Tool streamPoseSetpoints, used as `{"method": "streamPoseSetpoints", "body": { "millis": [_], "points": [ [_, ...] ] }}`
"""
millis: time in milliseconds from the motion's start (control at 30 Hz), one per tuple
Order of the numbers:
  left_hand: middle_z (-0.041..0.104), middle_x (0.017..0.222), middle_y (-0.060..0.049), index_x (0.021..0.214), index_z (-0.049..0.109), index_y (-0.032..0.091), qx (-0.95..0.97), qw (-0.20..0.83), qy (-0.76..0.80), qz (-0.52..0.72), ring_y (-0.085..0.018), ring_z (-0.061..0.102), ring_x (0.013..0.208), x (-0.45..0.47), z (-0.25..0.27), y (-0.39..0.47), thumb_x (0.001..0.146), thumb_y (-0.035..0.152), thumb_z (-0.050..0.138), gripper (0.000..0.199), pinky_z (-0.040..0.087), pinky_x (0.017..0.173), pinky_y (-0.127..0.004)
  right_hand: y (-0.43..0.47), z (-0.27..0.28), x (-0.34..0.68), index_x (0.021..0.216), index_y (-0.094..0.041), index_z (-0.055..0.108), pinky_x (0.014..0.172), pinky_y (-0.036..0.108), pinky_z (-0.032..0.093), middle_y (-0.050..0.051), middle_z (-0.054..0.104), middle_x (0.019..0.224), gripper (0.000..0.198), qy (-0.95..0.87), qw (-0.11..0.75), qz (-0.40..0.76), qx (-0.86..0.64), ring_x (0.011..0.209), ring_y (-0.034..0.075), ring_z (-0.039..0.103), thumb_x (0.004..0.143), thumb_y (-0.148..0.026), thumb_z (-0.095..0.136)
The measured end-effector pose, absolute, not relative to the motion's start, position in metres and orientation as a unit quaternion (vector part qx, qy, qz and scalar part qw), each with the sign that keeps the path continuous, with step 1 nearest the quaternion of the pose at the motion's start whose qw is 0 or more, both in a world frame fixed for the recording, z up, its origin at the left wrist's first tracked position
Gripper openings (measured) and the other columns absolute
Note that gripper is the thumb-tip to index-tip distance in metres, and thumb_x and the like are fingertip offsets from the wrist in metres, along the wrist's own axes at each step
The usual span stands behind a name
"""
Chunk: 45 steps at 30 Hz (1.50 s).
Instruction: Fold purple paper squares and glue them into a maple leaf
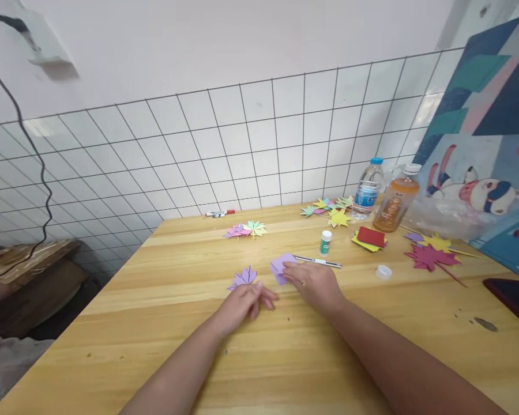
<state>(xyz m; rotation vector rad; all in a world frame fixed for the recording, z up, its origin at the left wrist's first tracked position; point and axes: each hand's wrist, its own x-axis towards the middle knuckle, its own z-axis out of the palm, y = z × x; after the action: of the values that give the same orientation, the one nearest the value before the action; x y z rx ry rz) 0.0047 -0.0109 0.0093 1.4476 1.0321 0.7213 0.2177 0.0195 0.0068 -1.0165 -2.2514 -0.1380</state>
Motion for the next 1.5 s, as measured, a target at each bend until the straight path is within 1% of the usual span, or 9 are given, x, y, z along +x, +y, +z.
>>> {"method": "streamPoseSetpoints", "body": {
  "millis": [100, 233, 400, 633, 767, 867, 1167, 1333, 1500],
  "points": [
    [0.067, 0.077, -0.01, 0.099, 0.062, 0.014, 0.469, 0.711, 0.427, 0.303, -0.007, 0.048, 0.04, 0.012, 0.012, -0.016, 0.081, 0.066, 0.029, 0.064, 0.014, 0.032, -0.018, 0.001, 0.012, 0.211, 0.096, -0.022, 0.066, 0.074, 0.024, 0.044, 0.0, 0.067, 0.108, 0.018, -0.876, 0.393, -0.112, -0.256, 0.082, 0.012, 0.062, 0.087, -0.021, 0.05],
    [0.053, 0.053, 0.004, 0.075, 0.055, 0.015, 0.416, 0.688, 0.436, 0.403, -0.005, 0.045, 0.038, 0.017, 0.009, -0.017, 0.071, 0.045, 0.064, 0.032, 0.023, 0.033, -0.015, -0.014, 0.018, 0.199, 0.099, -0.023, 0.065, 0.059, 0.026, 0.042, -0.002, 0.067, 0.108, 0.019, -0.91, 0.348, -0.148, -0.169, 0.067, 0.011, 0.055, 0.087, -0.021, 0.051],
    [0.046, 0.046, 0.007, 0.074, 0.054, 0.015, 0.457, 0.644, 0.445, 0.422, -0.003, 0.034, 0.033, 0.01, 0.006, -0.011, 0.073, 0.044, 0.062, 0.03, 0.022, 0.032, -0.016, -0.009, 0.022, 0.2, 0.11, -0.029, 0.061, 0.085, 0.036, 0.043, -0.002, 0.054, 0.128, 0.026, -0.921, 0.308, -0.075, -0.226, 0.1, 0.02, 0.051, 0.086, -0.025, 0.052],
    [0.048, 0.049, 0.005, 0.07, 0.054, 0.015, 0.581, 0.555, 0.495, 0.331, -0.005, 0.038, 0.038, 0.008, 0.009, -0.013, 0.078, 0.043, 0.053, 0.029, 0.027, 0.039, -0.018, 0.003, 0.015, 0.205, 0.079, -0.024, 0.067, 0.101, 0.044, 0.032, 0.004, 0.052, 0.128, 0.006, -0.864, 0.385, 0.123, -0.299, 0.121, 0.024, 0.041, 0.077, -0.026, 0.062],
    [0.049, 0.051, 0.004, 0.066, 0.053, 0.015, 0.642, 0.504, 0.499, 0.292, -0.006, 0.036, 0.041, 0.012, 0.007, -0.017, 0.082, 0.039, 0.048, 0.029, 0.027, 0.041, -0.018, 0.005, 0.006, 0.197, 0.078, -0.02, 0.06, 0.078, 0.032, 0.049, 0.006, 0.067, 0.097, 0.007, -0.769, 0.378, 0.342, -0.385, 0.089, 0.018, 0.062, 0.079, -0.026, 0.057],
    [0.056, 0.058, -0.001, 0.069, 0.055, 0.014, 0.618, 0.537, 0.488, 0.302, -0.008, 0.045, 0.046, 0.013, 0.008, -0.018, 0.087, 0.047, 0.037, 0.041, 0.034, 0.043, -0.019, 0.004, 0.005, 0.193, 0.074, -0.019, 0.057, 0.059, 0.023, 0.048, 0.0, 0.064, 0.072, 0.01, -0.726, 0.361, 0.397, -0.43, 0.065, 0.013, 0.06, 0.078, -0.028, 0.056],
    [0.062, 0.062, -0.002, 0.074, 0.059, 0.014, 0.603, 0.558, 0.484, 0.3, -0.01, 0.055, 0.054, 0.015, 0.007, -0.017, 0.08, 0.048, 0.052, 0.035, 0.043, 0.051, -0.021, 0.001, 0.007, 0.19, 0.073, -0.019, 0.059, 0.058, 0.021, 0.048, 0.0, 0.062, 0.071, 0.008, -0.705, 0.384, 0.394, -0.447, 0.067, 0.012, 0.059, 0.077, -0.025, 0.055],
    [0.061, 0.065, -0.002, 0.081, 0.059, 0.015, 0.6, 0.55, 0.485, 0.319, -0.01, 0.054, 0.054, 0.014, 0.0, -0.015, 0.081, 0.045, 0.052, 0.031, 0.043, 0.05, -0.02, 0.005, 0.0, 0.19, 0.106, -0.02, 0.057, 0.063, 0.025, 0.05, 0.003, 0.067, 0.084, 0.031, -0.694, 0.393, 0.418, -0.436, 0.073, 0.014, 0.062, 0.076, -0.028, 0.058],
    [0.06, 0.064, -0.001, 0.08, 0.058, 0.015, 0.611, 0.524, 0.501, 0.319, -0.009, 0.052, 0.052, 0.013, 0.001, -0.012, 0.08, 0.043, 0.054, 0.028, 0.043, 0.051, -0.021, 0.008, 0.0, 0.189, 0.076, -0.019, 0.066, 0.059, 0.023, 0.047, 0.001, 0.068, 0.072, 0.017, -0.711, 0.346, 0.408, -0.457, 0.065, 0.013, 0.06, 0.079, -0.031, 0.054]
  ]
}}
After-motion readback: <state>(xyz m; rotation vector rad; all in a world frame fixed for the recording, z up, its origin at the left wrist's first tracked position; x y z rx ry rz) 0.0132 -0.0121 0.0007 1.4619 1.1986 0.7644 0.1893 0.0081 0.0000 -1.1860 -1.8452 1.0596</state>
